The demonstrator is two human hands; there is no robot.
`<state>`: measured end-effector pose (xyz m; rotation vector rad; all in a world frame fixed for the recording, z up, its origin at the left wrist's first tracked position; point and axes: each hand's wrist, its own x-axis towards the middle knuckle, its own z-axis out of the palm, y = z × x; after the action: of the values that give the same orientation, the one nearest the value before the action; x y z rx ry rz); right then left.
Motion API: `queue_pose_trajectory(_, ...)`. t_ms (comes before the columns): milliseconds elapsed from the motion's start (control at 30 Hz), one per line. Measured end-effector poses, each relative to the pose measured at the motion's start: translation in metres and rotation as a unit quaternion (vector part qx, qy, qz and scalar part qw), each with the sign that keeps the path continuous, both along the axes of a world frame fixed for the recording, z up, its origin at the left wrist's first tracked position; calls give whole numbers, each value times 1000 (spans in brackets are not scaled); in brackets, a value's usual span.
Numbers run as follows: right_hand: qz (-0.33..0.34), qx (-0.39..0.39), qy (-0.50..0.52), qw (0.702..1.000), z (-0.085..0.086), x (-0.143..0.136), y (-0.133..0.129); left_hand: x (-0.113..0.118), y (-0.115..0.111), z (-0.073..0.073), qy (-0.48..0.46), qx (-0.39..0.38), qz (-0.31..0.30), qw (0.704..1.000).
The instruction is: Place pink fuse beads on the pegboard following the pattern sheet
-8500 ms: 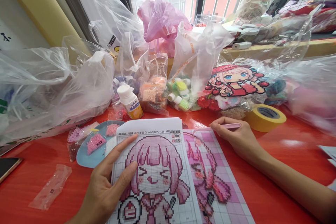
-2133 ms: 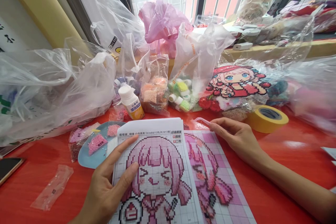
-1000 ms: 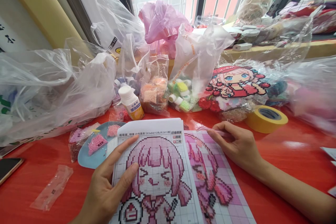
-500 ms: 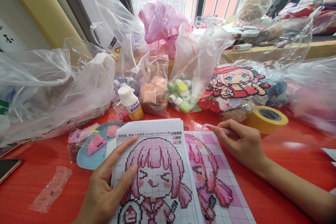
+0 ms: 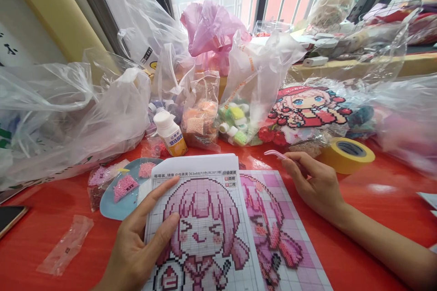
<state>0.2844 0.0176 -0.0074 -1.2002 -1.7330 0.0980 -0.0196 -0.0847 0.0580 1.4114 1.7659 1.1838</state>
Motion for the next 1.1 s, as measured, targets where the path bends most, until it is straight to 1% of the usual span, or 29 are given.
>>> queue_pose_trajectory(167, 7, 9, 1, 1000, 1, 0, 1, 0, 0, 1, 9, 10, -1, 1000)
queue_pose_trajectory(367, 57, 21, -23, 998, -1, 0, 2, 1, 1, 0, 13, 21, 4, 1000)
queue_pose_trajectory(733, 69, 33, -27, 997, -1, -1, 0, 0, 2, 0, 15, 27, 2, 1000)
queue_pose_trajectory(900, 74, 21, -34, 996, -6, 2, 1, 0, 1, 0, 21, 31, 8, 999)
queue_pose_trajectory(1000, 86, 21, -46, 995, -8, 4, 2, 0, 2, 0, 29, 29, 9, 999)
queue_pose_trajectory(1100, 104, 33, -60, 992, -6, 3, 1, 0, 2, 1, 31, 26, 6, 999)
